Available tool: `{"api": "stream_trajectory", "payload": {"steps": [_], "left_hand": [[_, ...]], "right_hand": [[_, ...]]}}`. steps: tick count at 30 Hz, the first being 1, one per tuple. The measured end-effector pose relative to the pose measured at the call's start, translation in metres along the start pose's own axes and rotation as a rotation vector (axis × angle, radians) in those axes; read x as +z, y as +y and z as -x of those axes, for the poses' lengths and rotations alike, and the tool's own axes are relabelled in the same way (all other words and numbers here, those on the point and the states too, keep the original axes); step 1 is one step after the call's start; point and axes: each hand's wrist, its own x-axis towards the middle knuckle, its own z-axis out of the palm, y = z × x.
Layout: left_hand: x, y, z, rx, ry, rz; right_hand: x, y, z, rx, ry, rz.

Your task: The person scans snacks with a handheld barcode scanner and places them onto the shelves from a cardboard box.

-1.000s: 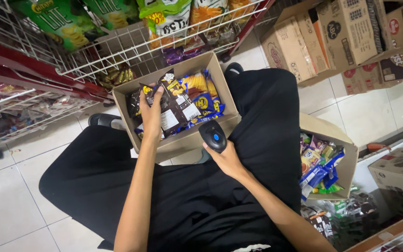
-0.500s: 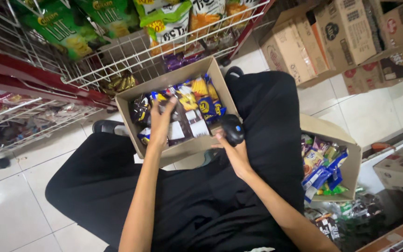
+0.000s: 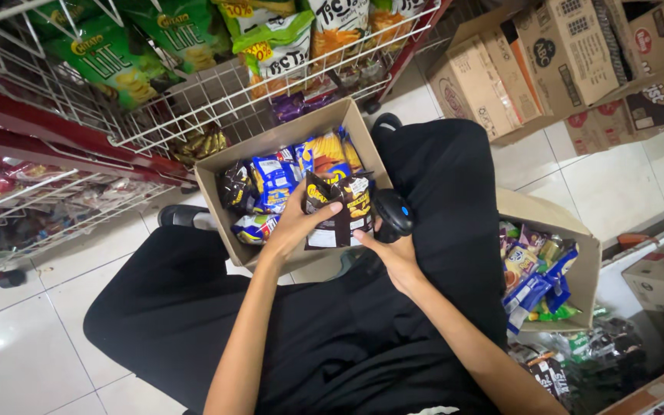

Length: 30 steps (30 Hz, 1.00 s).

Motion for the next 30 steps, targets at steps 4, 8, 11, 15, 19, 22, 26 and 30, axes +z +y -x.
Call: {"api": "stream_trajectory", "payload": {"steps": [4,8,11,15,19,22,26,30], "left_hand": [[-0.003,-0.002,0.0,0.001,-0.045,0.037],[-0.006,-0.006,0.001,-0.05,-0.059,0.115],[-0.007,-0.009,0.003,0.0,-0.078,0.098],[-0.005,-0.005,0.007,-0.007,-0.046,0.067],[0.008,0.006,0.015,-0.045,0.151,0.26],[0.018,0.016,0.023,0.007,0.217,0.321],[0.028,0.041,0.045,0.177,0.21,0.482],[0.036,0.105,0.085,0.406,0.329,-0.027]], "right_hand": [[-0.002,0.003,0.0,0.002,-0.011,-0.003],[-0.002,0.001,0.001,-0.013,-0.024,0.003],[0.001,-0.002,0.002,-0.011,-0.058,-0.036],[0.002,-0.004,0.002,-0.005,-0.059,-0.02],[0.006,-0.009,0.004,-0.021,-0.072,-0.008],[0.01,-0.024,0.008,-0.025,-0.062,-0.079],[0.01,-0.064,0.019,-0.135,-0.109,-0.147],[0.021,-0.121,0.026,-0.297,0.015,-0.096]]}}
